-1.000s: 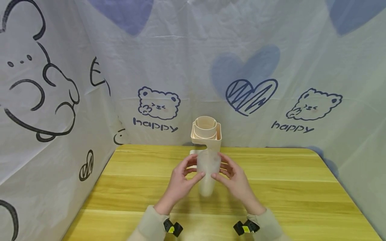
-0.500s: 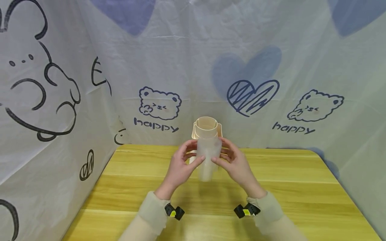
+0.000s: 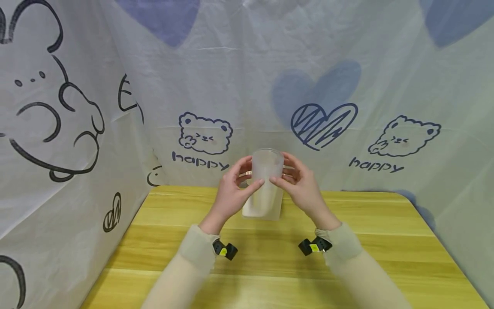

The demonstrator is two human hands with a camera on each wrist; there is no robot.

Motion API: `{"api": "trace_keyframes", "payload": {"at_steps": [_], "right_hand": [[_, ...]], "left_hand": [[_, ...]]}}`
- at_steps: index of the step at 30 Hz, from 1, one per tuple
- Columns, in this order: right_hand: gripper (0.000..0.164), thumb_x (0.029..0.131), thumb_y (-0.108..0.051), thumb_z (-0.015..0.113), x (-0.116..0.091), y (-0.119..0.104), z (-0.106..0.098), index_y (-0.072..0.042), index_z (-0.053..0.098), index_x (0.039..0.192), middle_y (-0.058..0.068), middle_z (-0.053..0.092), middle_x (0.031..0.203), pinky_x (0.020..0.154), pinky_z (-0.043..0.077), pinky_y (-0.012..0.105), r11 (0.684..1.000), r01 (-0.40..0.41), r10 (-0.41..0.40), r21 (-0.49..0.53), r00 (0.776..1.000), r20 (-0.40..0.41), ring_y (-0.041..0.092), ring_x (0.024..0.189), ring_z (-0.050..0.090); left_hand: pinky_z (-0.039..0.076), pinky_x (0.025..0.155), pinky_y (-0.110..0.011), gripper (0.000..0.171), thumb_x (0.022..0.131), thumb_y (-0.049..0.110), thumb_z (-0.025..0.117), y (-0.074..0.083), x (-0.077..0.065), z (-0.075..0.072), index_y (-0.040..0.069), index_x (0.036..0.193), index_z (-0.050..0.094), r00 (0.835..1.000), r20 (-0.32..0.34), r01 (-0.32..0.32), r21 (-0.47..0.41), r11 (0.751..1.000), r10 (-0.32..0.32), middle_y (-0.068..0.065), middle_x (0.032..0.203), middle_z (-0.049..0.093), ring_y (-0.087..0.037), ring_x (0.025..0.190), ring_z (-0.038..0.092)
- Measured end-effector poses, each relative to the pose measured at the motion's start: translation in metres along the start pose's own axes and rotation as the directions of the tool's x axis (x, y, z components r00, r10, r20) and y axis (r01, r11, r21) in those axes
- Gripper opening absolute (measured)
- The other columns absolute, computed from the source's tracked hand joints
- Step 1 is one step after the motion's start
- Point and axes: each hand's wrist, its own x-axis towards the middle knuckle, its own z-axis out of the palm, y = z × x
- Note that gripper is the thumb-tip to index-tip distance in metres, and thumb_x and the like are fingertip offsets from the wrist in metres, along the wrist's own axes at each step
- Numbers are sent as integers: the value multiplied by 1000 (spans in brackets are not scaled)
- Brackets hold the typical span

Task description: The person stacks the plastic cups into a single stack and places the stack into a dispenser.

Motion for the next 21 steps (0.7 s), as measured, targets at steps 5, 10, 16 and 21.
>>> {"api": "trace_keyframes", "payload": {"at_steps": [5, 10, 16, 21], "right_hand": [[66, 89, -10, 74, 13, -4, -4, -7, 43, 146, 17, 55, 131, 93, 54, 34, 1000, -18, 17, -5, 1000, -18, 30, 113, 60], [64, 89, -13, 74, 24, -6, -7, -8, 44, 146, 16, 56, 130, 91, 55, 37, 1000, -7, 7, -12, 1000, -29, 30, 111, 61], [62, 90, -13, 74, 39, -11, -10, -8, 46, 145, 16, 57, 130, 91, 55, 43, 999, 29, -30, -24, 999, -30, 31, 111, 62], [64, 90, -16, 74, 52, -18, -12, -7, 44, 146, 17, 57, 131, 92, 54, 45, 999, 37, -38, -39, 999, -35, 32, 112, 61]], "left_hand": [[53, 95, -34, 56, 89, 10, 74, 3, 16, 0, 4, 138, 49, 1000, -16, 15, 12, 1000, -15, -13, 127, 58, -23, 114, 58], [51, 97, -32, 54, 90, 14, 74, 6, 28, -2, 5, 137, 49, 999, -19, 32, 31, 999, -32, -12, 130, 58, -21, 117, 57], [51, 98, -32, 54, 93, 17, 70, 9, 40, -4, 5, 141, 47, 1000, -13, 18, 46, 999, -18, -12, 132, 57, -22, 118, 56], [50, 98, -33, 56, 94, 15, 69, 11, 52, -7, 5, 143, 45, 1000, -11, 1, 33, 999, 0, -13, 133, 55, -23, 119, 55]]}}
